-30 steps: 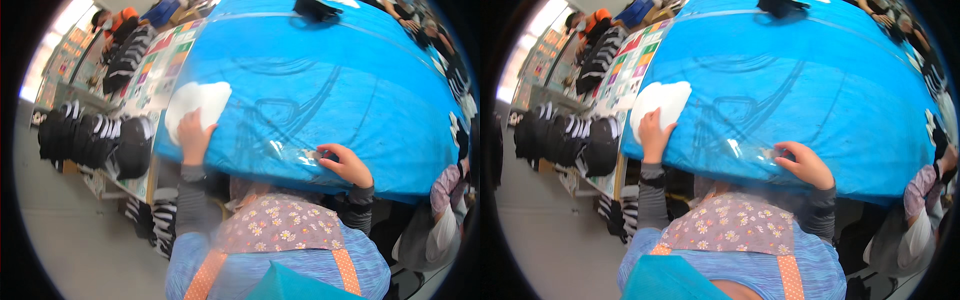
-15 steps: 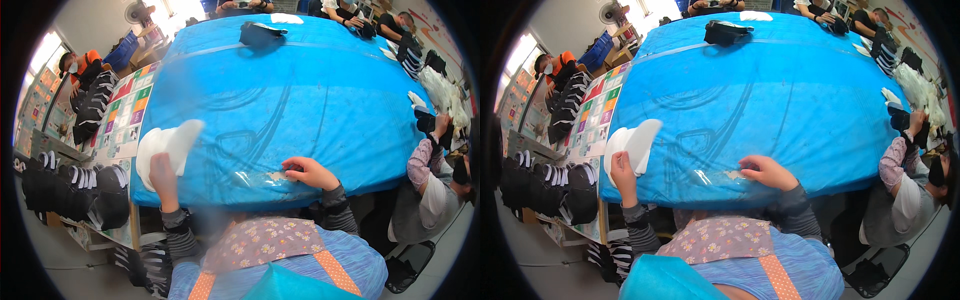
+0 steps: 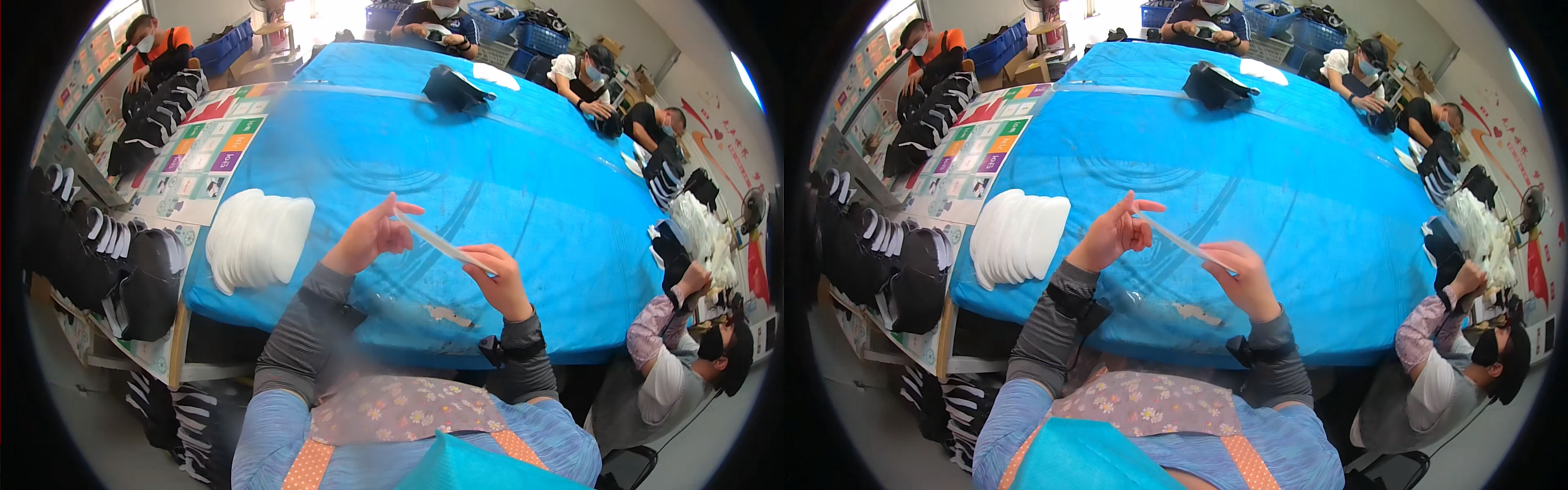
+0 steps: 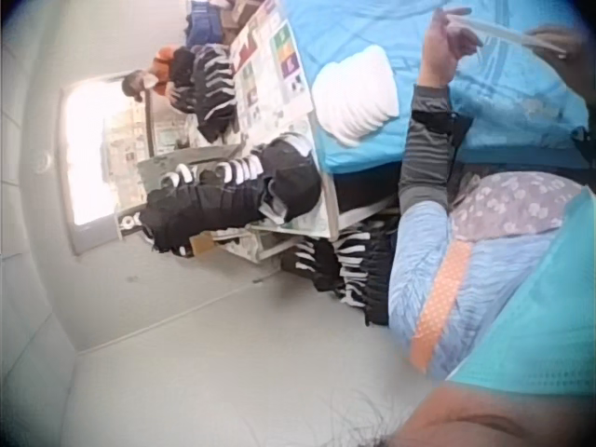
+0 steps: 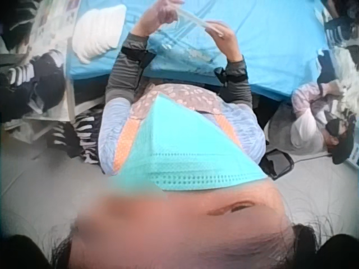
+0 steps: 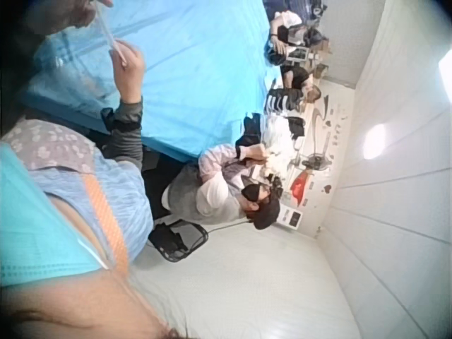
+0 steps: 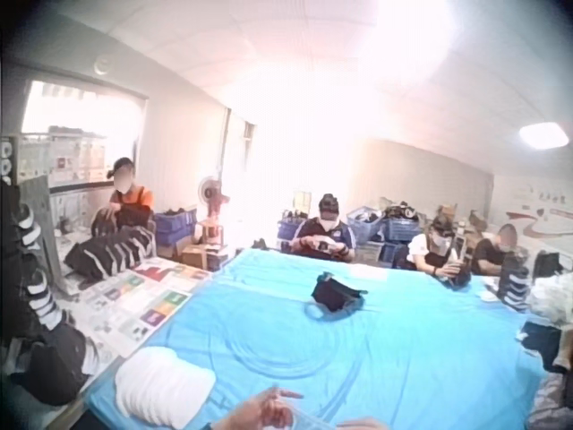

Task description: The person fits a white lining piece into a black shoe upper component by hand and aligns the edges. Then they place the assembled part on a stack and pick up another lining piece.

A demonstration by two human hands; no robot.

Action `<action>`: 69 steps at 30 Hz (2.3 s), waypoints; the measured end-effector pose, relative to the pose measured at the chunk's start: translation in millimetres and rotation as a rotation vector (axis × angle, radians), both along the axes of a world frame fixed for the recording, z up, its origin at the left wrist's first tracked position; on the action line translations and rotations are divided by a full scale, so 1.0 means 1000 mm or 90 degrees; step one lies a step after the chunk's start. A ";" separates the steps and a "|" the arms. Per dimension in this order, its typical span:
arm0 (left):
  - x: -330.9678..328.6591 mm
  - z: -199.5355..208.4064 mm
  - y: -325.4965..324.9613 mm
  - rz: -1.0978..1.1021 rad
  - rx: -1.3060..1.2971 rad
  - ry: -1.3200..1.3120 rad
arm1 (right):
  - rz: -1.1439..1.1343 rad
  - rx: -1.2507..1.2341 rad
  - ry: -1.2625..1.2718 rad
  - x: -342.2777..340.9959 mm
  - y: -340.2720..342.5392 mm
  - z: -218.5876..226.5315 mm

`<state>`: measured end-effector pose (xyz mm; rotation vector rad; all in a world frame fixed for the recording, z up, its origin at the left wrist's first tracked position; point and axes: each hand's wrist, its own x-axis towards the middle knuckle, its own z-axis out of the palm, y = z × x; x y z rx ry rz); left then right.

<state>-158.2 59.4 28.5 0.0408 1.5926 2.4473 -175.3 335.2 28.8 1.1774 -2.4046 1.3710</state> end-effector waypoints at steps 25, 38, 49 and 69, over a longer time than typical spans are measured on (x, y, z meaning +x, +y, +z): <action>-0.049 -0.092 -0.018 0.273 -0.552 0.081 | -0.075 -0.755 -0.839 -0.492 -0.114 -0.075; -0.052 -0.079 -0.016 0.205 -0.585 0.091 | -0.073 -0.748 -0.857 -0.489 -0.088 -0.054; -0.053 -0.085 -0.015 0.237 -0.611 0.081 | -0.155 -0.795 -0.666 -0.481 -0.101 -0.060; -0.059 -0.104 -0.035 0.303 -0.276 0.054 | 0.032 -0.468 -0.749 -0.060 -0.019 -0.006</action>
